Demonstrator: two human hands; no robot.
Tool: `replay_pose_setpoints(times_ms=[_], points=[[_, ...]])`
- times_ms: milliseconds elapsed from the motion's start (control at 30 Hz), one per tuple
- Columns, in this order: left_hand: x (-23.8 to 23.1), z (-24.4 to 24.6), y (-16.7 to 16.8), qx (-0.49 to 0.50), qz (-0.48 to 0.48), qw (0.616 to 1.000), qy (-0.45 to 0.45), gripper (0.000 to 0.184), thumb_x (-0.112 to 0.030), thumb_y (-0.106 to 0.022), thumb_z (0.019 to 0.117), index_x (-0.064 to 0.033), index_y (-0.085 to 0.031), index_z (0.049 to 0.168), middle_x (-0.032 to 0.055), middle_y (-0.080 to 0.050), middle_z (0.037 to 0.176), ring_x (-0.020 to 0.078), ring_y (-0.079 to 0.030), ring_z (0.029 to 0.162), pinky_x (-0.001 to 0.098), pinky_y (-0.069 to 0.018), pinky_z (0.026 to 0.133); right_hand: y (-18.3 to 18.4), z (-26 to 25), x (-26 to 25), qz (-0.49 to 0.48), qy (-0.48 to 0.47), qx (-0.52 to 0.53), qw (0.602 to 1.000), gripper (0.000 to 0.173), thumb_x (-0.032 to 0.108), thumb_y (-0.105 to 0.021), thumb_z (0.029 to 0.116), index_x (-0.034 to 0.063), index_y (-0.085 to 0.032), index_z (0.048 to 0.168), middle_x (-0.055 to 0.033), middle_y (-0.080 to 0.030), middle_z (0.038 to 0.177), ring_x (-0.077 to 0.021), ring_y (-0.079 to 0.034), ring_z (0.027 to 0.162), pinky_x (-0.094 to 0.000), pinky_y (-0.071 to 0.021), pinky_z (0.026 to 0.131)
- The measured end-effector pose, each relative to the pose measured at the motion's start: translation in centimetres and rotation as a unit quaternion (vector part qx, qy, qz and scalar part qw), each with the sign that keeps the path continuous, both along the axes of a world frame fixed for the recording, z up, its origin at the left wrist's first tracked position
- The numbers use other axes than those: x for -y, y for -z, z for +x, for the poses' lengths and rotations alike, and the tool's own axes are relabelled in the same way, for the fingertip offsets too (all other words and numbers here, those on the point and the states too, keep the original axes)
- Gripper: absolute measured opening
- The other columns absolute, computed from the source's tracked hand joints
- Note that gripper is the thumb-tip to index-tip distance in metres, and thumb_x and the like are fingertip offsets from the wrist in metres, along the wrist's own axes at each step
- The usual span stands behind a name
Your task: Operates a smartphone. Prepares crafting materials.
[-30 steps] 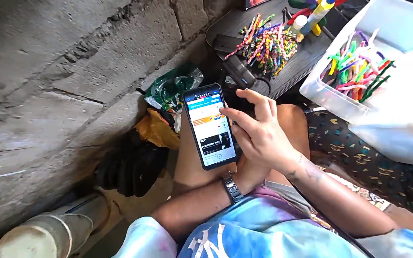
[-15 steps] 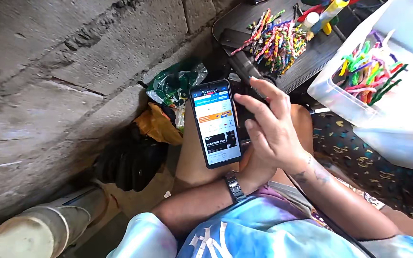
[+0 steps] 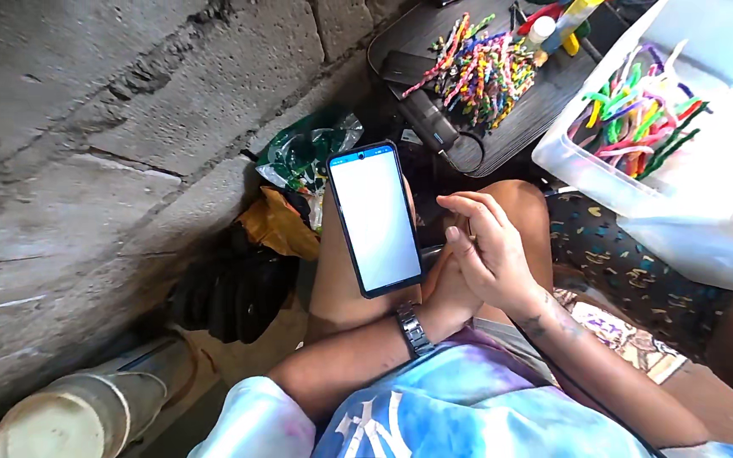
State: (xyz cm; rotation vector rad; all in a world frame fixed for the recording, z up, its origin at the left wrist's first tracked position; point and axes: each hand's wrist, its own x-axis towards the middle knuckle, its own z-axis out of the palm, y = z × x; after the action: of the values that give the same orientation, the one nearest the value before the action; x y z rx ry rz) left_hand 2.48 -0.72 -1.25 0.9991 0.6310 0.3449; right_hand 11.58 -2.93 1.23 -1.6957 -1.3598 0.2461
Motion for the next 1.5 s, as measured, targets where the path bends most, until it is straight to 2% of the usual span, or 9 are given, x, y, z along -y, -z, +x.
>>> replay_pose_setpoints(times_ms=[200, 333, 500, 667, 800, 1033, 1133, 1267, 1500], points=[[-0.5, -0.1, -1.4, -0.011, 0.058, 0.998, 0.002, 0.028, 0.001, -0.049, 0.0979, 0.0133, -0.056, 0.122, 0.0087, -0.063, 0.105, -0.0011, -0.058, 0.099, 0.0163, -0.0469, 0.091, 0.1, 0.1, 0.0, -0.004, -0.008, -0.010, 1.000, 0.041, 0.026, -0.046, 0.1061, -0.0005, -0.063, 0.132, -0.0156, -0.063, 0.126, -0.0203, -0.059, 0.118, -0.0346, -0.0495, 0.101], [-0.6, -0.4, -2.0, -0.029, 0.042, 0.999, 0.010, 0.026, 0.001, -0.052, 0.0963, 0.0089, -0.057, 0.121, 0.0038, -0.062, 0.101, -0.0033, -0.058, 0.096, 0.0158, -0.0481, 0.088, 0.0, 0.1, -0.1, -0.005, -0.006, -0.017, 1.000, 0.041, 0.026, -0.045, 0.1061, -0.0007, -0.063, 0.131, -0.0151, -0.063, 0.126, -0.0196, -0.059, 0.117, -0.0348, -0.0491, 0.100], [0.0, -0.1, 0.6, 0.005, 0.035, 0.999, 0.001, 0.027, -0.002, -0.053, 0.0965, 0.0088, -0.059, 0.120, 0.0093, -0.065, 0.105, 0.0049, -0.062, 0.100, 0.0220, -0.0507, 0.090, 0.0, 0.1, -0.1, -0.011, -0.006, -0.019, 1.000, 0.041, 0.026, -0.044, 0.1058, -0.0001, -0.063, 0.131, -0.0146, -0.063, 0.127, -0.0198, -0.059, 0.120, -0.0354, -0.0490, 0.103], [-0.1, -0.2, 0.2, 0.039, 0.036, 0.998, -0.015, 0.024, 0.000, -0.053, 0.0956, 0.0086, -0.061, 0.116, 0.0070, -0.066, 0.103, 0.0029, -0.062, 0.099, 0.0205, -0.0508, 0.090, 0.0, 0.0, -0.1, -0.005, -0.004, -0.025, 1.000, 0.040, 0.026, -0.045, 0.1061, 0.0000, -0.064, 0.131, -0.0146, -0.063, 0.126, -0.0195, -0.059, 0.118, -0.0352, -0.0492, 0.101], [-0.1, -0.2, 0.0, 0.031, 0.032, 0.999, -0.011, 0.026, -0.002, -0.052, 0.0972, 0.0092, -0.060, 0.120, 0.0086, -0.065, 0.107, 0.0037, -0.061, 0.102, 0.0207, -0.0494, 0.093, 0.0, 0.0, -0.2, -0.007, -0.003, -0.022, 1.000, 0.040, 0.025, -0.045, 0.1060, 0.0001, -0.064, 0.131, -0.0147, -0.063, 0.126, -0.0197, -0.059, 0.118, -0.0354, -0.0491, 0.101], [-0.2, -0.2, -0.9, 0.015, 0.029, 0.999, -0.008, 0.024, -0.001, -0.050, 0.0974, 0.0072, -0.059, 0.118, 0.0037, -0.063, 0.102, -0.0010, -0.059, 0.099, 0.0176, -0.0486, 0.090, 0.0, 0.1, -0.1, -0.009, 0.001, -0.027, 1.000, 0.040, 0.026, -0.045, 0.1063, 0.0008, -0.064, 0.131, -0.0131, -0.063, 0.124, -0.0189, -0.059, 0.115, -0.0363, -0.0487, 0.100], [0.0, 0.0, 0.3, 0.029, 0.029, 0.999, -0.014, 0.024, -0.001, -0.051, 0.0980, 0.0081, -0.061, 0.118, 0.0073, -0.066, 0.103, 0.0029, -0.062, 0.099, 0.0204, -0.0503, 0.091, 0.0, 0.1, -0.1, -0.010, 0.002, -0.027, 1.000, 0.040, 0.026, -0.045, 0.1060, 0.0012, -0.064, 0.130, -0.0126, -0.064, 0.124, -0.0194, -0.060, 0.114, -0.0386, -0.0489, 0.100], [-0.4, 0.0, -1.6, 0.018, 0.020, 1.000, -0.016, 0.024, 0.000, -0.046, 0.1001, 0.0101, -0.057, 0.118, 0.0043, -0.062, 0.099, -0.0024, -0.058, 0.095, 0.0164, -0.0484, 0.089, 0.0, 0.1, 0.0, -0.018, 0.007, -0.028, 0.999, 0.041, 0.028, -0.044, 0.1064, 0.0023, -0.064, 0.131, -0.0122, -0.064, 0.124, -0.0208, -0.059, 0.114, -0.0423, -0.0476, 0.098], [-0.4, -0.2, -1.5, 0.024, 0.016, 0.999, -0.014, 0.023, 0.001, -0.047, 0.0988, 0.0085, -0.057, 0.117, 0.0017, -0.062, 0.098, -0.0033, -0.059, 0.095, 0.0163, -0.0490, 0.088, 0.1, 0.1, 0.0, -0.017, 0.008, -0.029, 0.999, 0.041, 0.028, -0.044, 0.1065, 0.0028, -0.064, 0.132, -0.0121, -0.064, 0.125, -0.0209, -0.060, 0.113, -0.0436, -0.0469, 0.097]])
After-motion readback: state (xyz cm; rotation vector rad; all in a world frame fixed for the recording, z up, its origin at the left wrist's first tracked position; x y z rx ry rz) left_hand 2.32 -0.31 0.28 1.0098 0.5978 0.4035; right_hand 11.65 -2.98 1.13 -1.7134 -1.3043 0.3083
